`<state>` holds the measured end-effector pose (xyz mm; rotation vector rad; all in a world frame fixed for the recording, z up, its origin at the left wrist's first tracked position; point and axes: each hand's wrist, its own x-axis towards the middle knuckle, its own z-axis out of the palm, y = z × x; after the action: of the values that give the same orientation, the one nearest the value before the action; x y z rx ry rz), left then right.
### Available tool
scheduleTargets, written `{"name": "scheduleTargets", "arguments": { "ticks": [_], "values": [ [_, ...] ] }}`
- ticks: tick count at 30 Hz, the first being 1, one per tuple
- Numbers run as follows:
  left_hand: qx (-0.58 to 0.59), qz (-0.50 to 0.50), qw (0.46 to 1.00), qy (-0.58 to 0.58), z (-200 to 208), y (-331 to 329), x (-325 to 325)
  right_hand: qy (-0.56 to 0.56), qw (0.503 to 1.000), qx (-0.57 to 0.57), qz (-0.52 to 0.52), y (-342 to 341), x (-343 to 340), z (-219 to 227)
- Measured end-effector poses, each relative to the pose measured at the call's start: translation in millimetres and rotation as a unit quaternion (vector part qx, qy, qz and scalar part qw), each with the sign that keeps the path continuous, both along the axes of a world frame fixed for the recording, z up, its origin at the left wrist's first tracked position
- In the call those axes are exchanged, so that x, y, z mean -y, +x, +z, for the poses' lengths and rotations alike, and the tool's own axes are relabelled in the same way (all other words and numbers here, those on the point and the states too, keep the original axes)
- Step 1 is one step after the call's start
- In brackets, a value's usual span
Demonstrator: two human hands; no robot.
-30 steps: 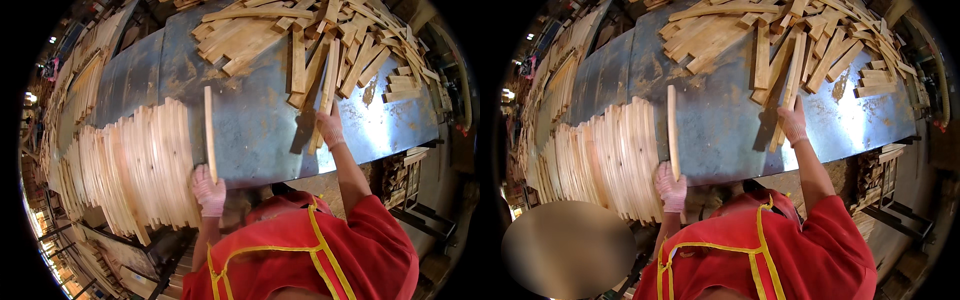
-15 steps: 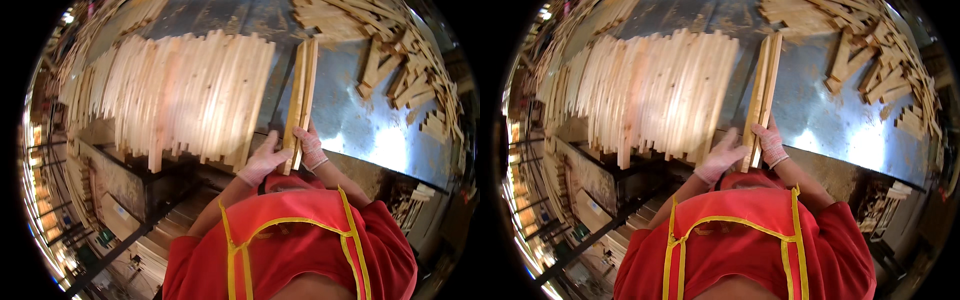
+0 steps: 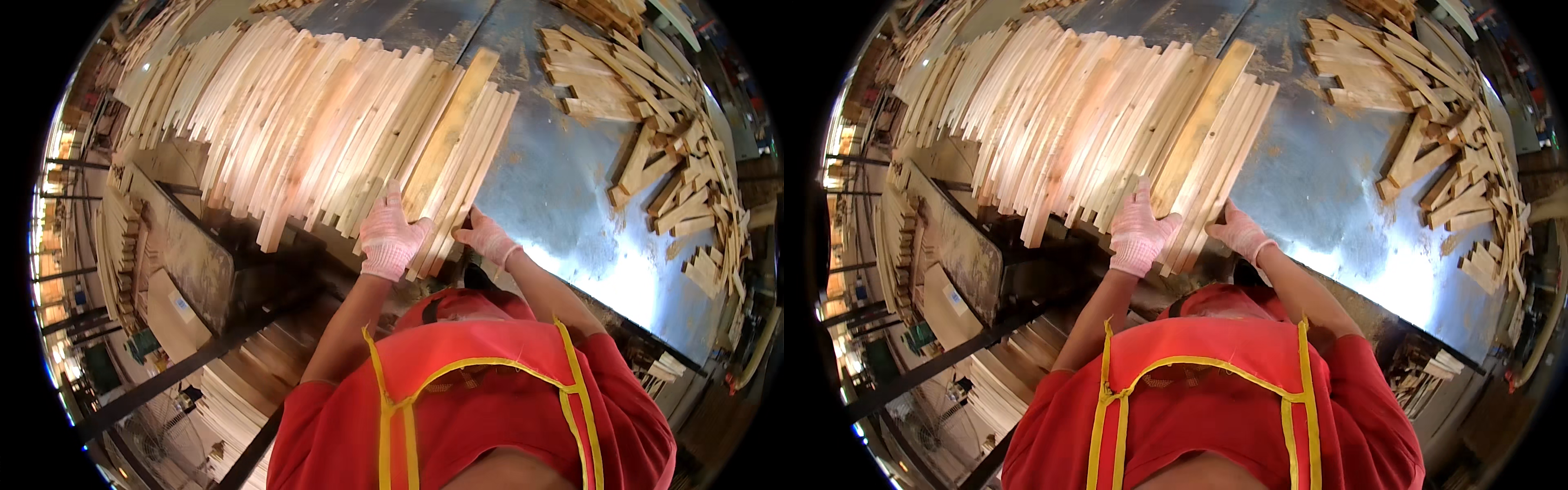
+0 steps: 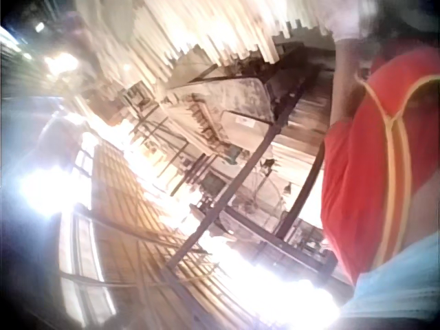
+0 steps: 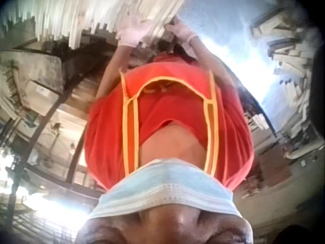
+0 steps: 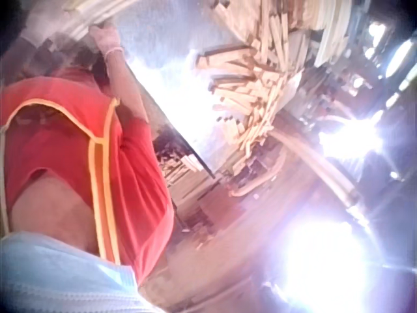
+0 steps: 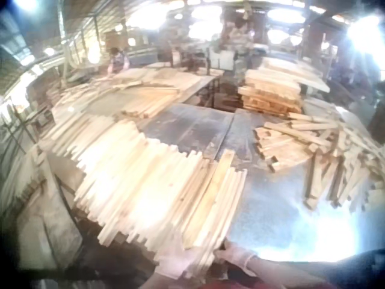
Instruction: The person picks up thin wooden planks from a pile on a metal table and stacks them into a neat, aligned pile. The person uses both hands to handle the planks, occasionally adjusting the stack to ensure alignment. The task is performed in a workshop environment with sawdust visible on the floor.
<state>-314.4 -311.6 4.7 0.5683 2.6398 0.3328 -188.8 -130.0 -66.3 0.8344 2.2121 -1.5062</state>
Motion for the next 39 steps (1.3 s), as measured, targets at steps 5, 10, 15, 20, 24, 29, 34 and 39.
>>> {"name": "scheduleTargets", "arguments": {
  "ticks": [5,10,15,20,24,29,34,39],
  "values": [
    [0.014,0.018,0.995,-0.102,-1.1,-35.6,7.5,-0.272,0.958,-0.092,-0.024,21.3,-64.9,-26.1],
    [-0.200,0.084,0.975,0.035,-48.5,-115.4,108.2,-0.140,0.969,-0.091,-0.183,58.6,-148.9,-40.6],
    [-0.278,0.094,0.952,-0.084,-31.0,-194.6,196.6,-0.038,0.980,-0.145,-0.129,-7.6,-219.2,-39.1],
    [-0.432,-0.020,0.884,-0.181,-30.8,-154.8,120.3,0.179,0.971,-0.156,0.029,-136.2,-239.5,16.1],
    [-0.264,-0.077,0.961,0.019,-47.3,-20.0,16.8,0.466,0.866,-0.122,0.133,-195.9,-249.3,0.2],
    [-0.212,-0.117,0.967,0.074,-64.6,52.9,-22.6,0.471,0.830,-0.011,0.299,-222.2,-257.6,-10.8],
    [-0.194,-0.124,0.971,0.065,-67.3,32.5,-45.8,0.424,0.862,-0.041,0.275,-217.8,-252.2,56.5],
    [-0.196,-0.166,0.964,0.066,-66.7,14.5,-66.2,0.330,0.942,-0.045,0.050,-196.3,-251.4,43.6]
  ]
}}
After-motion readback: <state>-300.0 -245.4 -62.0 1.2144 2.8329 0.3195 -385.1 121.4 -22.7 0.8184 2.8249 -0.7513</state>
